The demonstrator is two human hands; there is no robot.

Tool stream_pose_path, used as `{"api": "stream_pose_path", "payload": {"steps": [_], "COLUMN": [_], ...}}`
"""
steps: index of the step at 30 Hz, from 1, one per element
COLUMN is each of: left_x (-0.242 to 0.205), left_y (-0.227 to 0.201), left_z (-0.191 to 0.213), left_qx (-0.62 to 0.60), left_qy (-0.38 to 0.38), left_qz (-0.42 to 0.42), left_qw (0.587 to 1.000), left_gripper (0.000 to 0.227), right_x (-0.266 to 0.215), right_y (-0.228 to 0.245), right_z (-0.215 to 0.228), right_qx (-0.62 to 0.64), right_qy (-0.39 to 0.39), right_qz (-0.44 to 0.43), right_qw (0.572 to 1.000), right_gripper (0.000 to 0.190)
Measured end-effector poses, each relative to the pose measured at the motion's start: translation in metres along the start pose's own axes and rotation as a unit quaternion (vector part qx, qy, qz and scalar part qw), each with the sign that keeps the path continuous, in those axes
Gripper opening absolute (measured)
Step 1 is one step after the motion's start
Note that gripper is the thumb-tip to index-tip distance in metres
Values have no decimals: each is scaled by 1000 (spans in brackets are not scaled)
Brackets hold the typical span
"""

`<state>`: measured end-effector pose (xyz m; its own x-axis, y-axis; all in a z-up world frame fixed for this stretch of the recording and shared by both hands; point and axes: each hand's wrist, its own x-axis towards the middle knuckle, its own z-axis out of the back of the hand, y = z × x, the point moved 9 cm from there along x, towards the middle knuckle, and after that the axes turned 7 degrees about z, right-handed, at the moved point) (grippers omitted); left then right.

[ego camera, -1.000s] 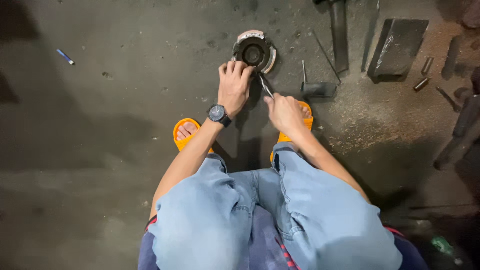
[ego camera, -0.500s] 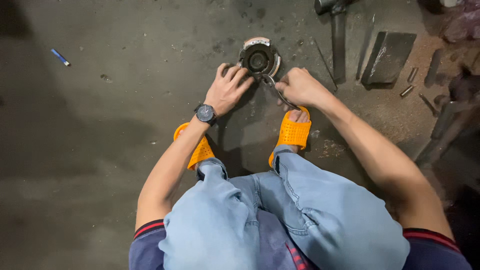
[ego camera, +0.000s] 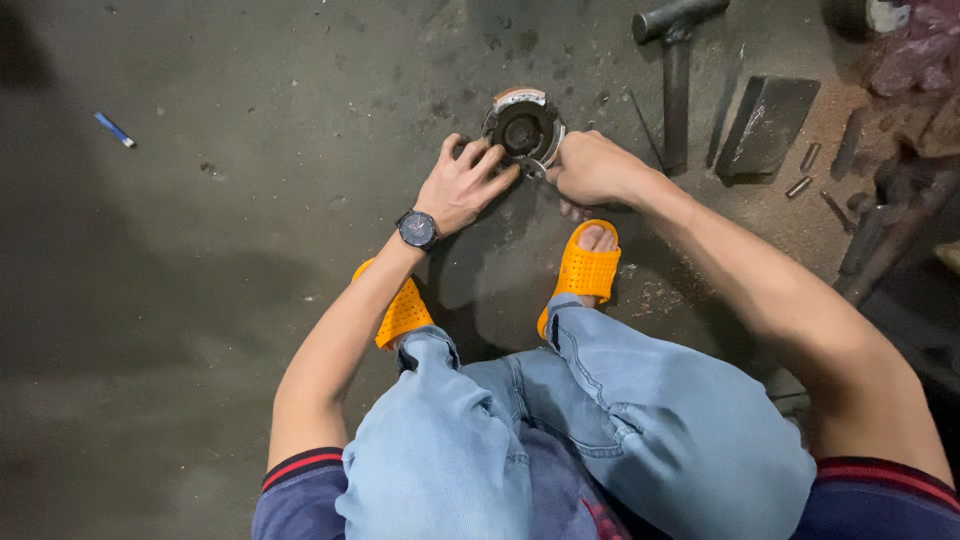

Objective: The person assembles a mechanical part, likely a brake drum, on the floor. They use a hammer and a screwdriver to fit and secure components, including brake shoes and springs, into the assembly.

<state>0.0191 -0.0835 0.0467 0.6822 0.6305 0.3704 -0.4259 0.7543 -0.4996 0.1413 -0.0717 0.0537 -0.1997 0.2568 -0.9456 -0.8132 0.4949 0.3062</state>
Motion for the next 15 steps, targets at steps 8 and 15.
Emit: {"api": "stream_pose_path", "payload": {"steps": [8,15], "left_x": [2,0], "left_y": [0,3], "left_z": [-1,-11], "left_qx": [18,10], "left_qy": [1,4], "left_qz": [-18,-32], "left_qw": [1000,999], "left_gripper": [22,23], "right_x": [15,18], "right_y": [-7,-6], "right_z": [-7,-4], "right_qx": [-70,-82], "right_qy": [-44,-69], "right_qz": [3,35], "right_qw": [997,994], "right_gripper": [30,17]}}
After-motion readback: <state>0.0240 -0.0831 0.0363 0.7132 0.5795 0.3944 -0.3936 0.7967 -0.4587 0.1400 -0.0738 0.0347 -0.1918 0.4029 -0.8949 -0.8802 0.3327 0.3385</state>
